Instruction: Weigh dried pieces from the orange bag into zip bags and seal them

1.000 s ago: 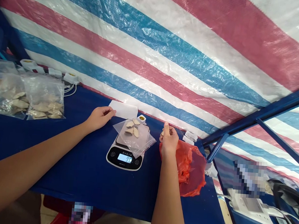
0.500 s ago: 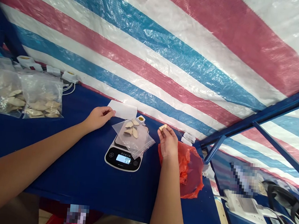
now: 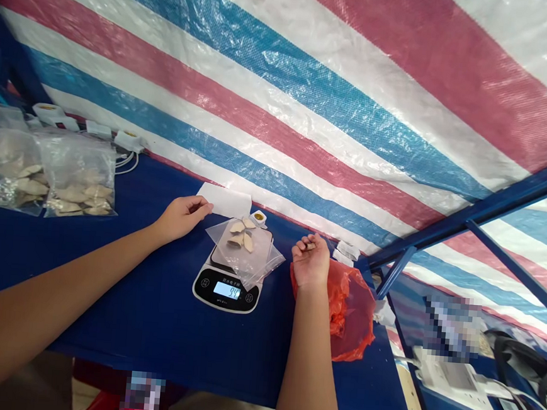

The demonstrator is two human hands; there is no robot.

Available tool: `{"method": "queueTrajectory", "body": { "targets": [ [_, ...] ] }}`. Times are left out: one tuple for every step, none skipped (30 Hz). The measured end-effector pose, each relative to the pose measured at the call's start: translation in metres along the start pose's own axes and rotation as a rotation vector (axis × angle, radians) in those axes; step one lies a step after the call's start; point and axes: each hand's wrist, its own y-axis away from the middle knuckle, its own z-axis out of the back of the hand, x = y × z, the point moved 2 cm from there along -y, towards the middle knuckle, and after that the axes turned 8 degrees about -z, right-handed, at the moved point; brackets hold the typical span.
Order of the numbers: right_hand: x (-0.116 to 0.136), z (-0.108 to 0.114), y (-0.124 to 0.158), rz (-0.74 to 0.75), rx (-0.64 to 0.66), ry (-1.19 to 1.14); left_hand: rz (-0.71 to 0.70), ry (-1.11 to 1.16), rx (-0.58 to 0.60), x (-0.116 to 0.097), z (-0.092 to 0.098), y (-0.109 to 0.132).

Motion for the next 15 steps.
{"method": "queueTrajectory", "body": {
  "targets": [
    [0.002,0.0,0.003,-0.02,0.02,0.014,-0.003,0.006,0.002,-0.002,-0.001,0.001],
    [0.004,0.0,0.007,-0.038,0.048,0.053,-0.008,0.01,0.004,-0.004,-0.001,0.002],
    [0.007,0.002,0.011,-0.053,0.084,0.128,-0.015,0.014,0.007,-0.006,-0.001,0.003],
    [0.011,0.004,0.015,-0.072,0.124,0.234,-0.021,0.016,0.009,-0.008,-0.002,0.004],
    [0.014,0.007,0.02,-0.103,0.163,0.357,-0.025,0.017,0.011,-0.009,-0.002,0.005],
    [0.017,0.011,0.024,-0.145,0.199,0.481,-0.027,0.017,0.01,-0.01,-0.002,0.005],
    [0.02,0.015,0.027,-0.195,0.231,0.593,-0.025,0.015,0.009,-0.01,-0.002,0.005],
    [0.022,0.018,0.03,-0.243,0.259,0.679,-0.023,0.01,0.007,-0.009,-0.002,0.005],
    [0.025,0.019,0.032,-0.275,0.28,0.729,-0.02,0.002,0.006,-0.008,-0.002,0.004],
    [0.027,0.019,0.033,-0.281,0.288,0.743,-0.017,-0.006,0.007,-0.007,-0.002,0.004],
    [0.03,0.018,0.034,-0.252,0.282,0.728,-0.014,-0.012,0.011,-0.006,-0.002,0.004],
    [0.033,0.015,0.035,-0.195,0.269,0.695,-0.011,-0.017,0.015,-0.005,-0.002,0.003],
    [0.037,0.013,0.038,-0.121,0.251,0.656,-0.008,-0.018,0.017,-0.004,-0.003,0.003],
    [0.042,0.011,0.041,-0.032,0.224,0.616,-0.004,-0.017,0.019,-0.003,-0.003,0.002],
    [0.049,0.012,0.047,0.078,0.174,0.575,0.001,-0.015,0.019,-0.003,-0.002,0.002]
  ]
}}
